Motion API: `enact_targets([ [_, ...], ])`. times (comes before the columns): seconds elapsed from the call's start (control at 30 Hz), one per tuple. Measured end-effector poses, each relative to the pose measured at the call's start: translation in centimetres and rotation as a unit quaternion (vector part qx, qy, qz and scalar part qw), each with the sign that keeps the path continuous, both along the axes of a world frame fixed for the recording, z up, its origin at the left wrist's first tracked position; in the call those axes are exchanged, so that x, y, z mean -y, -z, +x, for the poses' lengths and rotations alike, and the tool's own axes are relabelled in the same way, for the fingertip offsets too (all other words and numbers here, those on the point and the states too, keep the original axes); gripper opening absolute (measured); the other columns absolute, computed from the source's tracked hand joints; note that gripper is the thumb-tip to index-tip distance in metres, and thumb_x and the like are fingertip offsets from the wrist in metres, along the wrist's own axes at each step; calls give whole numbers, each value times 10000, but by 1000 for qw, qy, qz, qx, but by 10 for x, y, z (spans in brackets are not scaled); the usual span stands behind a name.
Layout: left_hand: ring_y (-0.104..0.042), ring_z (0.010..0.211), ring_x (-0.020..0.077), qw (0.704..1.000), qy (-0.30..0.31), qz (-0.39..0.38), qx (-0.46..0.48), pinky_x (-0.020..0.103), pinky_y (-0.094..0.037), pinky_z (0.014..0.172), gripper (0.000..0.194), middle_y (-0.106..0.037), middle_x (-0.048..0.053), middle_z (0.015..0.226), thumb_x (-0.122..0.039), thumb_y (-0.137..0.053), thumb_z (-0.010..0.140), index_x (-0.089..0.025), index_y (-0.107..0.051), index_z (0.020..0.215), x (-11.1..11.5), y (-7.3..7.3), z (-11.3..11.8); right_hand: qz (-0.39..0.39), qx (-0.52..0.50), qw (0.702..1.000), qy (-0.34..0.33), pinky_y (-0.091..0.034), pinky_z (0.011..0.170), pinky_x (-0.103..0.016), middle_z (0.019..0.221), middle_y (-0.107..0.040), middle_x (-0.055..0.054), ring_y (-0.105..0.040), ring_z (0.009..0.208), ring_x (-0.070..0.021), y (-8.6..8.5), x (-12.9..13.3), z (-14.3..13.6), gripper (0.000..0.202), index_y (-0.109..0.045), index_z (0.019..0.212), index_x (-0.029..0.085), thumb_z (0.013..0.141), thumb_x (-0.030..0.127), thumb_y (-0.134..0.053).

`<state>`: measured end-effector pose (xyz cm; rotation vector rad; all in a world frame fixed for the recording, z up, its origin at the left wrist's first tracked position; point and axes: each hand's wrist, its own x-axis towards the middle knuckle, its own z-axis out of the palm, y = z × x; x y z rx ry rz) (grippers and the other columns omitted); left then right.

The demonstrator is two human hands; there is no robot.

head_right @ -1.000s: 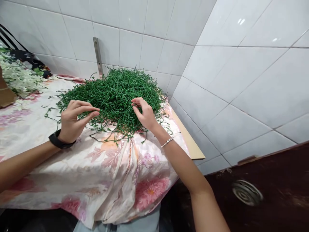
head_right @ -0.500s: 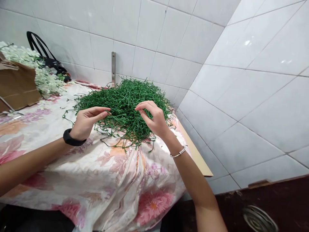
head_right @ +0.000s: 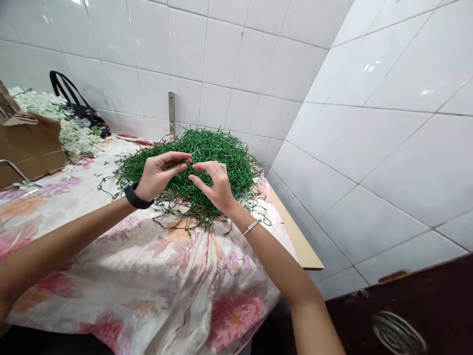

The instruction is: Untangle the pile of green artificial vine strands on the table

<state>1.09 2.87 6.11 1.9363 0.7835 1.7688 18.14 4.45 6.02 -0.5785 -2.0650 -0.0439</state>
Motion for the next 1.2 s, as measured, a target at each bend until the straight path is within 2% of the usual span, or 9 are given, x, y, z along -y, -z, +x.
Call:
enact_targets([
  [0.13,-595,872,171,998,-18,-3,-54,314,-469,795,227,-659,76,956,-220,-599,759,-155,-645,972,0,17,8,-7,4,1000,-9,-353,802,-329,800,-640,5,-577,754,-140,5,-4,7,94,-561,871,224,801,286,-571],
  [0.3,-576,830,166,994,-28,-23,-98,301,-453,746,220,-651,51,931,-267,-590,763,-185,-632,963,3,30,0,4,35,999,3,-346,799,-337,779,-625,-7,-561,778,-153,11,-7,9,54,-554,831,220,834,255,-513],
  [0.4,-530,772,151,986,-77,31,-144,282,-425,698,147,-627,29,846,-225,-561,773,-187,-623,900,6,29,-1,19,50,999,7,-352,809,-343,825,-614,-32,-546,836,-165,14,-6,8,83,-522,821,209,861,230,-452],
  [0.5,-495,750,152,968,-114,89,-207,283,-408,691,145,-586,21,775,-196,-517,791,-176,-597,912,8,29,0,18,36,999,-25,-377,808,-332,883,-604,-44,-541,873,-156,16,-3,6,90,-478,820,207,868,176,-409],
  [0.6,-483,758,173,932,-185,162,-266,312,-401,713,156,-580,41,767,-188,-480,810,-153,-580,923,6,33,1,3,31,998,-62,-400,809,-334,940,-595,-58,-537,902,-158,17,-1,4,96,-443,813,209,861,144,-391],
  [0.73,-495,783,201,875,-273,239,-321,340,-387,727,169,-594,62,771,-187,-468,814,-155,-582,934,2,37,-1,-22,33,996,-74,-412,844,-367,1014,-585,-73,-534,973,-173,18,2,3,100,-431,807,215,852,138,-384],
  [0.93,-520,899,221,835,-341,289,-321,383,-334,812,187,-610,62,914,-185,-522,768,-201,-585,943,7,34,-3,-59,-6,994,-96,-435,841,-374,1014,-584,-77,-547,978,-178,15,7,3,69,-440,822,212,838,148,-421],
  [1.07,-495,987,243,824,-351,306,-323,403,-315,837,214,-584,74,1014,-187,-531,746,-216,-591,949,10,31,-3,-90,-26,990,-105,-444,830,-349,997,-570,-76,-550,950,-161,15,10,1,62,-437,829,211,837,149,-436],
  [1.2,-496,946,243,838,-341,284,-319,400,-337,811,166,-585,80,953,-185,-538,736,-199,-604,888,7,28,-7,-92,-21,990,-101,-439,820,-353,913,-575,-66,-553,892,-160,15,12,0,50,-444,821,205,833,156,-445],
])
